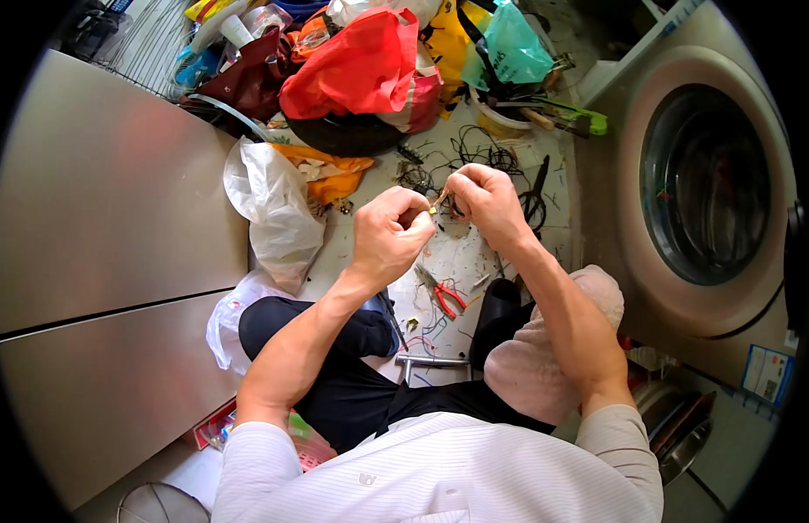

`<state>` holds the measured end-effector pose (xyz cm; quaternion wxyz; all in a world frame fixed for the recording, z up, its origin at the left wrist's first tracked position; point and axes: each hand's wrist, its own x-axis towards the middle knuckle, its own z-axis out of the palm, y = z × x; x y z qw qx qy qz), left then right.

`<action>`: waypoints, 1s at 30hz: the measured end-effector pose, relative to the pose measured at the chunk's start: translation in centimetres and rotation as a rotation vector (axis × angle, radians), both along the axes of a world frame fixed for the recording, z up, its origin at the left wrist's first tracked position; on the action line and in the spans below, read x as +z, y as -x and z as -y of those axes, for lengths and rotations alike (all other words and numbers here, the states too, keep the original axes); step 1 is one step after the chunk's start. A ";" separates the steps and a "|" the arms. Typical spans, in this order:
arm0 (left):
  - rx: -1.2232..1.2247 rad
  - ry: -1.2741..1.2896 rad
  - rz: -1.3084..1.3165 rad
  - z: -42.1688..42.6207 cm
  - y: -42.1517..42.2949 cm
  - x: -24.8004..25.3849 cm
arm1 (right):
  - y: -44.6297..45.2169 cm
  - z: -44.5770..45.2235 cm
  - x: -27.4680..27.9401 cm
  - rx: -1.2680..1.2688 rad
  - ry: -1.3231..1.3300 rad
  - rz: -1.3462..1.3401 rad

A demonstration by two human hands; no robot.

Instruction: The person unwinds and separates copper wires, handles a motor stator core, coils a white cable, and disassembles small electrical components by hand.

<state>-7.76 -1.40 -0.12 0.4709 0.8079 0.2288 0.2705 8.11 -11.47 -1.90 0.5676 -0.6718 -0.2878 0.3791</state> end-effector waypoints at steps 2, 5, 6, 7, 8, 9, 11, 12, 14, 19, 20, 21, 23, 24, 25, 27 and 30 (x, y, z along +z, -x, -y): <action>-0.007 0.023 0.015 -0.1 -0.1 0.2 | -0.5 0.1 0.5 -0.031 0.017 0.019; 0.039 0.262 -0.011 -0.1 0.3 -0.1 | -0.1 0.1 -0.2 -0.002 -0.027 0.018; 0.013 0.387 -0.007 -0.2 0.4 -0.3 | 0.0 0.0 -0.2 0.000 -0.026 0.017; -0.012 0.511 -0.001 -0.3 0.5 -0.5 | 0.0 0.0 -0.2 0.000 -0.024 -0.017; -0.010 0.512 -0.001 -0.5 0.7 -0.7 | 0.0 -0.1 -0.2 -0.001 -0.022 -0.051; -0.051 0.631 0.014 -0.7 0.7 -0.5 | -0.1 -0.1 -0.2 -0.001 -0.022 -0.052; -0.095 0.747 0.029 -0.7 0.5 -0.4 | -0.2 -0.1 0.0 0.011 0.002 -0.066; -0.053 0.833 0.071 -0.5 0.3 -0.4 | -0.2 -0.2 0.1 0.011 0.001 -0.066; -0.010 0.919 0.113 -0.4 0.1 -0.5 | -0.2 -0.2 0.1 0.017 -0.028 -0.006; -0.072 0.777 -0.020 0.5 -0.3 -0.6 | 0.4 -0.2 -0.3 -0.002 0.008 0.023; -0.057 0.808 -0.012 0.8 -0.4 -0.7 | 0.5 -0.2 -0.3 0.003 0.012 0.042; -0.057 0.809 -0.014 0.8 -0.4 -0.8 | 0.5 -0.2 -0.2 0.002 0.013 0.041; -0.024 0.851 -0.074 0.7 -0.4 -0.8 | 0.5 -0.1 0.0 0.005 0.017 0.216; -0.024 0.851 -0.074 0.4 -0.4 -1.0 | 0.3 -0.1 0.1 0.004 0.017 0.216; -0.080 0.894 -0.086 0.0 -0.2 -1.3 | 0.1 -0.1 0.1 -0.018 0.006 0.228; -0.136 0.937 -0.096 -0.3 -0.1 -1.2 | -0.1 -0.1 0.4 -0.039 -0.005 0.241; -0.176 0.969 -0.121 -0.3 -0.1 -0.6 | -0.3 0.0 1.1 -0.061 -0.015 0.366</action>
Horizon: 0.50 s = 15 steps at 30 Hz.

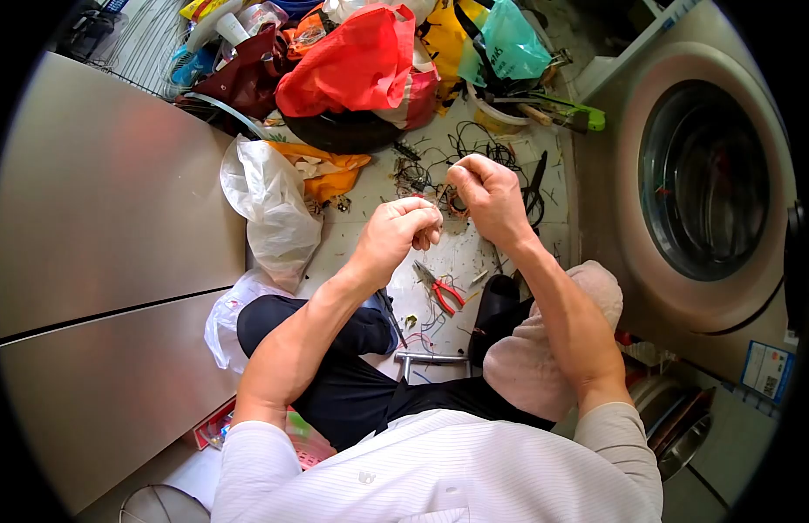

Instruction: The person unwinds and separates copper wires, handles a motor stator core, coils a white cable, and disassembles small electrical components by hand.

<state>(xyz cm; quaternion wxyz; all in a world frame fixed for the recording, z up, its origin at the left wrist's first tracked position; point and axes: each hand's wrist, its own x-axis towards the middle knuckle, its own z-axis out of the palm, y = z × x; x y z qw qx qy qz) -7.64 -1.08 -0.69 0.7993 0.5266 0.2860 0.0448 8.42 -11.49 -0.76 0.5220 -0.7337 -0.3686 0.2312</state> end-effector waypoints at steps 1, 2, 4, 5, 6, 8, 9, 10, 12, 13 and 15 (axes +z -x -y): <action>-0.042 0.018 0.015 -0.1 0.1 0.1 | -0.2 0.0 0.1 0.000 0.000 0.000; -0.083 0.035 0.031 -0.2 0.2 0.1 | -0.4 0.1 0.1 -0.021 -0.016 0.044; -0.094 0.038 0.047 -0.3 0.3 0.6 | -0.4 0.2 0.4 -0.046 -0.009 0.051; -0.108 0.044 0.054 -0.3 0.6 0.8 | -0.7 0.2 0.2 -0.045 -0.007 0.052; -0.106 0.044 0.056 -0.2 1.0 0.5 | -1.3 0.0 0.3 -0.087 -0.039 0.048; -0.215 0.011 0.037 -0.1 2.1 -0.2 | -3.0 0.5 0.9 -0.170 -0.059 -0.126; -0.219 0.011 0.039 -0.1 2.3 0.0 | -3.6 0.6 1.1 -0.185 -0.074 -0.139; -0.212 -0.022 0.059 -0.1 2.5 0.2 | -3.5 0.8 1.1 -0.186 -0.086 -0.151; -0.202 -0.138 0.054 0.0 2.7 0.1 | -3.6 0.8 1.1 -0.181 -0.097 -0.157; -0.203 -0.138 0.055 0.3 2.7 -0.1 | -3.7 0.8 0.9 -0.130 -0.081 -0.224; -0.151 -0.175 -0.007 1.0 2.4 -0.2 | -3.6 0.8 0.6 -0.076 -0.065 -0.292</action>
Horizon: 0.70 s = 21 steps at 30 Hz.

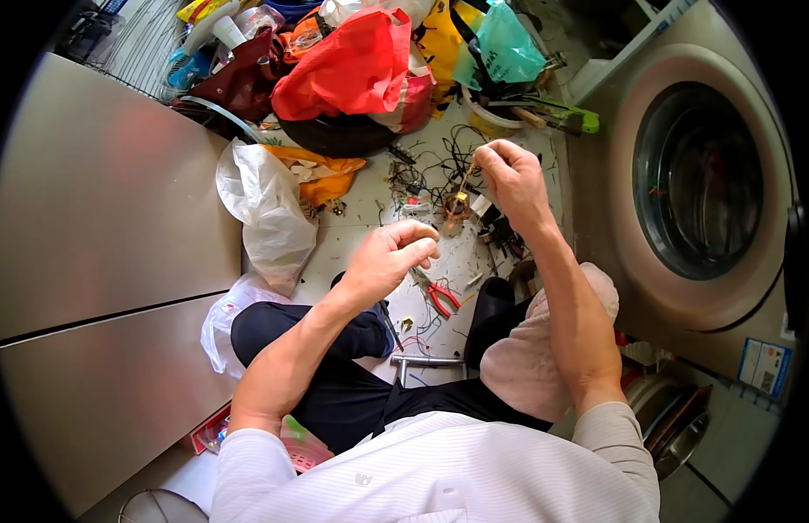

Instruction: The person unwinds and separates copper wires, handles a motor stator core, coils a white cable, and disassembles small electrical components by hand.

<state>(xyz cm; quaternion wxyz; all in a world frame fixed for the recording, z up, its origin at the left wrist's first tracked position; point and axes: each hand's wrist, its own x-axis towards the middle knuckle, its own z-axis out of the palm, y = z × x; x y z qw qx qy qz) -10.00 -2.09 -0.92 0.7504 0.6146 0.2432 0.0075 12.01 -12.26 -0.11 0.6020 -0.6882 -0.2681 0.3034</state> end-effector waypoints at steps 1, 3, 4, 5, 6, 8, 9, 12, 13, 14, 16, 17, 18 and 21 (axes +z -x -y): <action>0.033 0.034 0.037 0.2 -0.3 0.2 | 0.2 0.0 -0.1 0.022 0.008 -0.024; 0.062 0.113 0.072 -0.4 -1.0 0.6 | 0.8 -0.4 -0.5 0.043 0.025 -0.008; 0.089 0.195 0.107 -0.6 -1.3 0.7 | 1.1 -0.5 -0.5 0.044 0.026 -0.012; 0.113 0.169 0.131 -0.5 -1.6 0.7 | 1.4 -0.6 -0.5 0.061 0.036 0.017; 0.114 0.169 0.130 -0.6 -1.7 0.9 | 1.5 -0.7 -0.5 0.077 0.046 0.047; 0.135 0.196 0.091 -0.5 -1.9 1.2 | 1.8 -0.8 -0.8 0.084 0.071 0.067; 0.134 0.196 0.090 -0.4 -2.0 1.2 | 2.2 -0.9 -0.9 0.043 0.019 0.166; 0.171 0.237 0.077 -0.5 -2.1 0.4 | 2.8 -0.4 0.0 -0.010 0.001 0.405; 0.210 0.250 0.061 -0.7 -2.2 0.1 | 3.0 -0.3 0.4 -0.021 0.036 0.543; 0.252 0.261 0.045 -1.0 -2.1 -0.1 | 3.3 0.0 0.6 -0.016 0.032 0.542; 0.291 0.235 0.044 -1.2 -2.0 -0.1 | 3.4 0.4 0.8 0.123 -0.050 0.661; 0.322 0.215 0.042 -1.3 -2.0 -0.2 | 3.5 0.4 0.2 0.176 -0.105 0.686; 0.324 0.213 0.043 -1.2 -2.0 0.0 | 3.7 0.5 0.3 0.177 -0.107 0.686; 0.324 0.091 0.022 -0.6 -2.2 0.3 | 4.2 0.6 0.5 0.278 0.020 0.549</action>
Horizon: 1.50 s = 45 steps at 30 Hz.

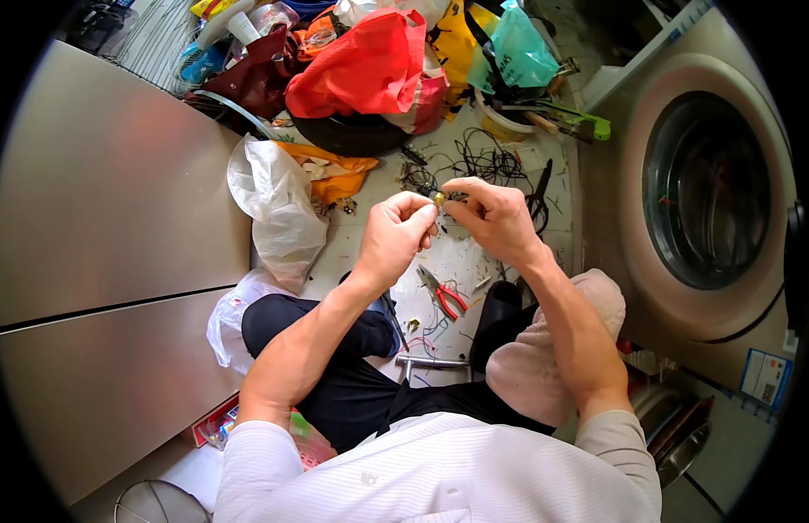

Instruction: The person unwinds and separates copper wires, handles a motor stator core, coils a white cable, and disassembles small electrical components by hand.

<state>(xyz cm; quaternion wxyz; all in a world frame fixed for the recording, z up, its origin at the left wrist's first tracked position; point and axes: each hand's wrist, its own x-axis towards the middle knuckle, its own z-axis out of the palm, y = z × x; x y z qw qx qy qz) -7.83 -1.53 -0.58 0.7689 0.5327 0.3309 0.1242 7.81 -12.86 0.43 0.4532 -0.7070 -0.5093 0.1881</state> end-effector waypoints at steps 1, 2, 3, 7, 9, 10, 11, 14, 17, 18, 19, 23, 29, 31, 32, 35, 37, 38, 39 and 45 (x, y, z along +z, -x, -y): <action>0.008 -0.140 -0.032 0.4 -0.1 0.2 | 0.0 -0.1 -0.2 -0.002 0.000 0.001; 0.017 -0.282 -0.064 0.6 -0.3 0.2 | 0.0 -0.2 -0.5 0.009 -0.048 0.000; 0.015 -0.282 -0.063 0.7 -0.4 0.0 | 0.0 -0.3 -0.7 0.021 -0.095 -0.001; 0.005 -0.542 -0.045 0.9 -0.4 0.3 | -0.4 -0.3 -1.0 -0.021 -0.050 -0.070; -0.019 -0.623 -0.062 0.9 -0.2 0.7 | -1.1 -0.5 -0.5 -0.238 -0.028 -0.479; -0.037 -0.646 -0.059 0.8 -0.2 0.8 | -1.6 -0.5 0.2 -0.269 -0.032 -0.757; -0.053 -0.670 -0.056 0.8 -0.2 0.9 | -2.2 -0.2 0.6 -0.192 -0.088 -0.955; -0.025 -0.441 -0.019 0.6 -0.1 -0.3 | -2.9 0.3 1.0 -0.146 -0.147 -1.140; 0.013 -0.047 0.001 -0.2 -0.2 0.9 | -3.4 0.8 0.9 -0.031 -0.134 -1.287; 0.033 0.086 0.061 -0.7 -0.2 0.1 | -3.6 1.0 2.0 0.104 0.062 -1.089; 0.052 0.186 0.083 -1.3 -0.2 -0.2 | -3.5 1.1 2.6 0.238 0.252 -0.884; 0.025 0.382 0.208 -3.1 -0.4 -0.8 | -2.4 0.2 0.4 0.145 0.306 -0.332; 0.055 0.467 0.292 -2.8 -1.6 0.0 | 0.0 -0.7 1.2 0.277 0.458 -0.237; 0.039 0.467 0.330 -2.7 -2.1 0.2 | 0.3 -1.1 1.5 0.325 0.435 -0.190; 0.052 0.474 0.347 -2.6 -2.4 0.3 | 0.2 -1.2 0.9 0.325 0.440 -0.191; -0.039 0.515 0.446 -2.9 -2.8 -0.4 | 0.1 -1.3 -0.5 0.331 0.415 -0.290; 0.179 0.246 0.360 -2.1 -3.6 0.2 | 0.2 -1.3 0.3 0.215 0.370 -0.414; 0.145 0.230 0.339 -2.6 -3.4 -0.2 | 0.0 -1.1 1.0 0.189 0.352 -0.479; 0.146 0.229 0.343 -2.6 -3.3 -0.3 | -0.4 -1.3 0.5 0.186 0.304 -0.564; -0.271 0.367 0.158 1.0 -3.3 0.0 | -1.9 -1.4 0.1 -0.027 -0.011 -0.761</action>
